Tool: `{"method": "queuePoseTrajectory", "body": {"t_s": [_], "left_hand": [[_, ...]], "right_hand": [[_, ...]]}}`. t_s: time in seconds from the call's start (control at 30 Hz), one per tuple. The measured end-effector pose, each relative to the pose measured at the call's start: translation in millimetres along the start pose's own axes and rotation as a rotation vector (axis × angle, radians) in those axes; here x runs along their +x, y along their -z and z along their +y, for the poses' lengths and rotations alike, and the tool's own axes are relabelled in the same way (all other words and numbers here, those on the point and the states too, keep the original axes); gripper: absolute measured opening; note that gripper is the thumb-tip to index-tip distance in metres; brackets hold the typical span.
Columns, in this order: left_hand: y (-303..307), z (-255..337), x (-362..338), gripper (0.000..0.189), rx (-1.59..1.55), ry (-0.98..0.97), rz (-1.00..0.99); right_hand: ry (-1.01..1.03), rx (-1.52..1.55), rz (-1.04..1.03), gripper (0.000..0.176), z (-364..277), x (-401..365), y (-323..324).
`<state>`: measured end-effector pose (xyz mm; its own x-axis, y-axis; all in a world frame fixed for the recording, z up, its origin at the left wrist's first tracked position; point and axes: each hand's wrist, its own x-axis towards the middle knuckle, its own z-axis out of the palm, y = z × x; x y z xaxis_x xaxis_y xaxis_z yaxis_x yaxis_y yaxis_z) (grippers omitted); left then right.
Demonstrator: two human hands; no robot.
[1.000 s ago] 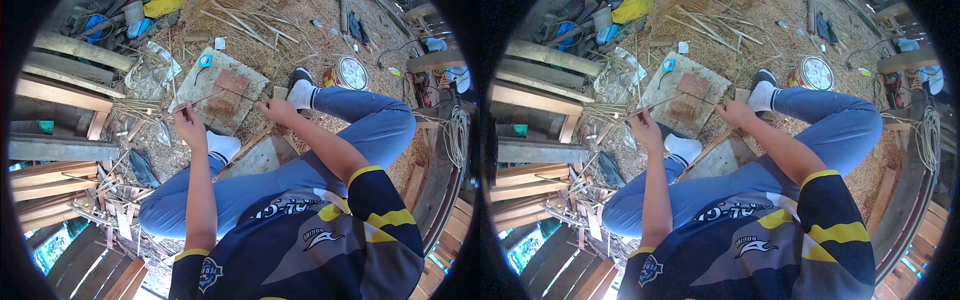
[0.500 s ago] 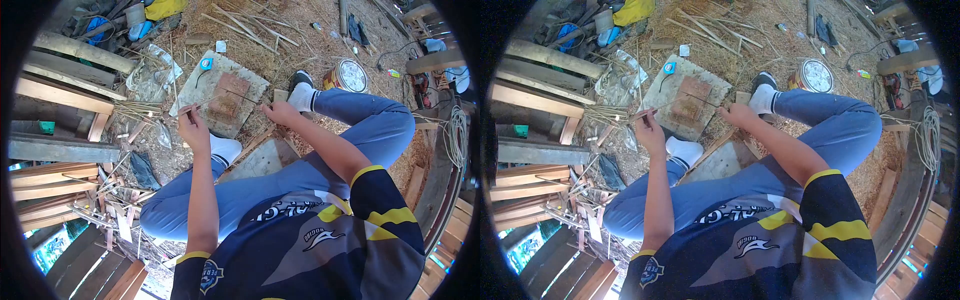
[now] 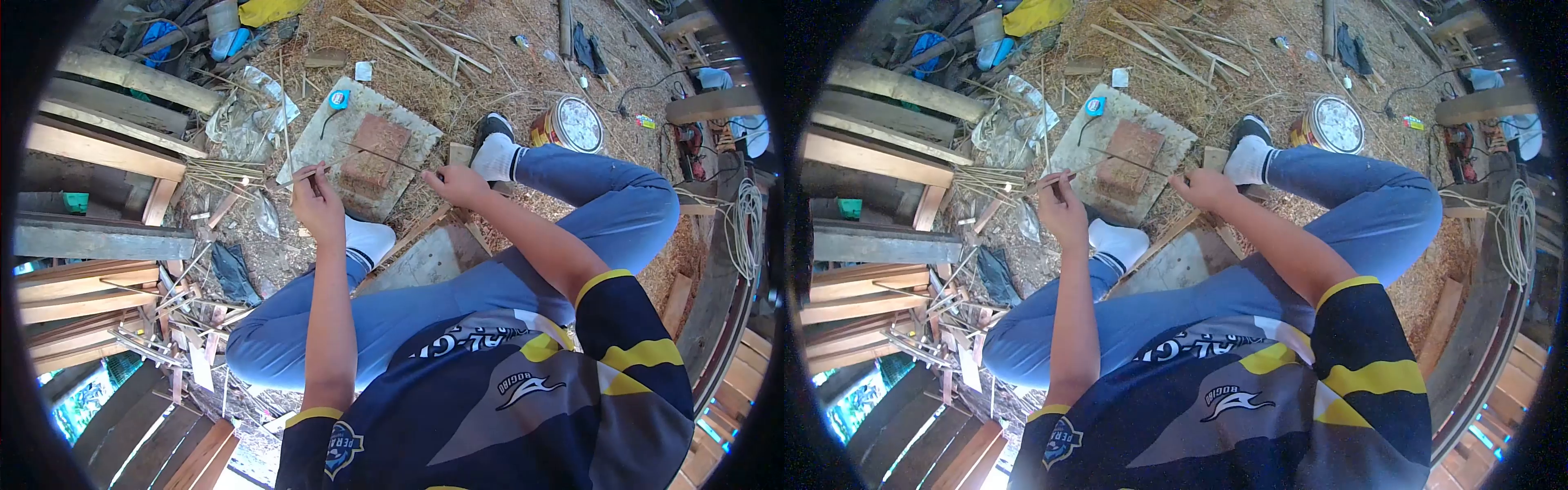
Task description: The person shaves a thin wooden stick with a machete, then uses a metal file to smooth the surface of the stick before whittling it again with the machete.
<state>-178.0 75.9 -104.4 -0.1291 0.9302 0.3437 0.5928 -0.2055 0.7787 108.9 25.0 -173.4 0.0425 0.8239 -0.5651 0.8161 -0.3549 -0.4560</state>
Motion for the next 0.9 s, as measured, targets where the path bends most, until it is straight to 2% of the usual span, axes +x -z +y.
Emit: {"method": "queuePoseTrajectory", "body": {"t_s": [0.1,0.17,0.27,0.37,0.47,0.57,0.67,0.8,0.87,0.9], "left_hand": [[-5,-10,0,0.01,-0.146,-0.038,0.047],[-6,-11,0,0.009,-0.133,-0.021,0.041],[-4,-3,-4,0.009,-0.1,-0.009,0.029],[-4,-13,-4,0.009,-0.136,-0.04,0.054],[-4,-12,0,0.009,-0.107,-0.05,0.062],[-4,-3,-2,0.008,-0.083,-0.027,0.045],[-5,-12,-6,0.008,-0.133,-0.047,0.061],[-9,-9,-3,0.008,-0.133,-0.072,0.09],[-4,-5,-4,0.008,-0.067,-0.035,0.034],[-3,-3,-2,0.007,-0.034,-0.024,0.015]], "right_hand": [[-0.051,0.012,-0.003,0.081,9,15,-7],[-0.033,0.005,-0.011,0.083,15,15,-9],[0.041,0.013,-0.026,0.083,-14,-13,11],[-0.052,-0.017,-0.022,0.081,8,12,-7],[-0.068,-0.019,-0.036,0.08,-6,0,2],[0.064,-0.005,-0.008,0.078,-32,-28,21],[-0.065,-0.008,0.015,0.075,4,8,-7],[-0.043,-0.005,-0.014,0.073,13,9,-6],[0.029,0.037,0.008,0.074,4,-3,-6],[-0.014,0.023,0.0,0.074,7,1,-8]]}}
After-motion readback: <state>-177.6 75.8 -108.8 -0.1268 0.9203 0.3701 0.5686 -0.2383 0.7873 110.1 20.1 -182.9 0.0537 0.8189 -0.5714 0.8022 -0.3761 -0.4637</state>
